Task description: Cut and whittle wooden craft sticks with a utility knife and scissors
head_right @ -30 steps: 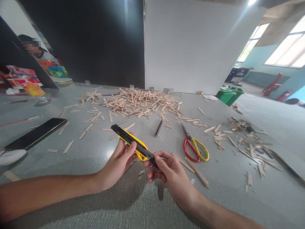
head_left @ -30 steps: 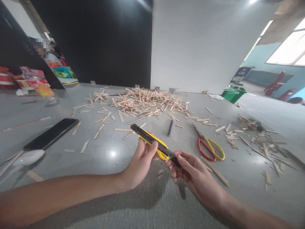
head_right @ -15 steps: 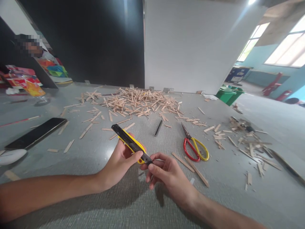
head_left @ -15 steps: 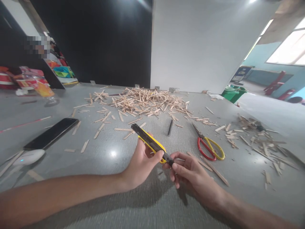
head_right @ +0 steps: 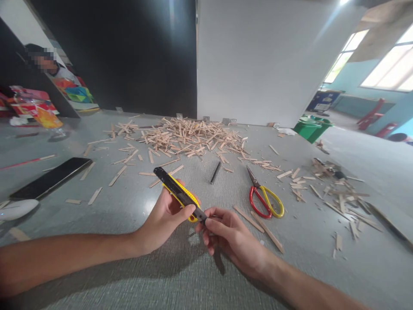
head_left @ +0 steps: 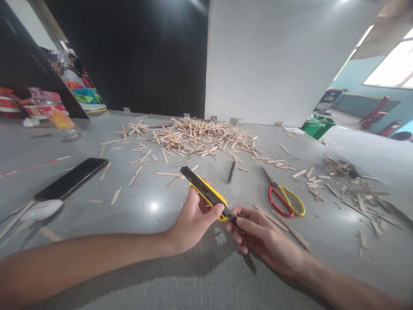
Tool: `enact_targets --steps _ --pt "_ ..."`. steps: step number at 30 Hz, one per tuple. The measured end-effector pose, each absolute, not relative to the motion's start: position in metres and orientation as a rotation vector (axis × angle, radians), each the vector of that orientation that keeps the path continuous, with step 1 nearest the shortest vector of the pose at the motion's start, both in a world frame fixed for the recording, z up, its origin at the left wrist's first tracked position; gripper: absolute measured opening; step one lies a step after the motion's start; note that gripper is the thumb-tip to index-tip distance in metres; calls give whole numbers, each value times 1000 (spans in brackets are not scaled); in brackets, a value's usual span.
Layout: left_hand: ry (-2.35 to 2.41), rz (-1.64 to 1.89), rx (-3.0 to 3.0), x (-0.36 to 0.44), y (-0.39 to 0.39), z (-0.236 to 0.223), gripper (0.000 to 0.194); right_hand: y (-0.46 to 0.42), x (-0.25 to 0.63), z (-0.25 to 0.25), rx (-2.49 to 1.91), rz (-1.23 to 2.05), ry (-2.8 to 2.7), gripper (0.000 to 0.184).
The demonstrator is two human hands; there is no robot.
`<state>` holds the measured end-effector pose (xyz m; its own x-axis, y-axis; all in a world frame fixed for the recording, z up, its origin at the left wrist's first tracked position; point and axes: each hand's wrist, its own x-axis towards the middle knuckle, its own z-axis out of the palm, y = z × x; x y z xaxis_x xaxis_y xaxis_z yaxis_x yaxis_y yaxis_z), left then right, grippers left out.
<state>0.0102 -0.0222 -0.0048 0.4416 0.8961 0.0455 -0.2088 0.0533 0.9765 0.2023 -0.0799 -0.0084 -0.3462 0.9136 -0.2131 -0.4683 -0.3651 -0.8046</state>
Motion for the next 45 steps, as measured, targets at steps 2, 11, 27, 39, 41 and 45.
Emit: enact_targets --steps 2,11,27,39,41,45 --pt "724 954 1240 11 -21 -6 51 -79 203 -9 -840 1852 -802 33" --pt "640 961 1230 15 -28 -13 49 -81 200 -10 -1053 1692 -902 41" --pt "580 912 1184 13 -33 -17 48 -82 192 -22 -952 1554 -935 40" --pt "671 935 1180 13 -30 -16 47 -81 198 -14 -999 1444 -1168 41" --pt "693 952 1186 13 -29 -13 44 -81 201 -14 -950 1448 -1223 35" --pt "715 972 1165 13 -28 -11 43 -81 202 -18 -930 1441 -1230 28"
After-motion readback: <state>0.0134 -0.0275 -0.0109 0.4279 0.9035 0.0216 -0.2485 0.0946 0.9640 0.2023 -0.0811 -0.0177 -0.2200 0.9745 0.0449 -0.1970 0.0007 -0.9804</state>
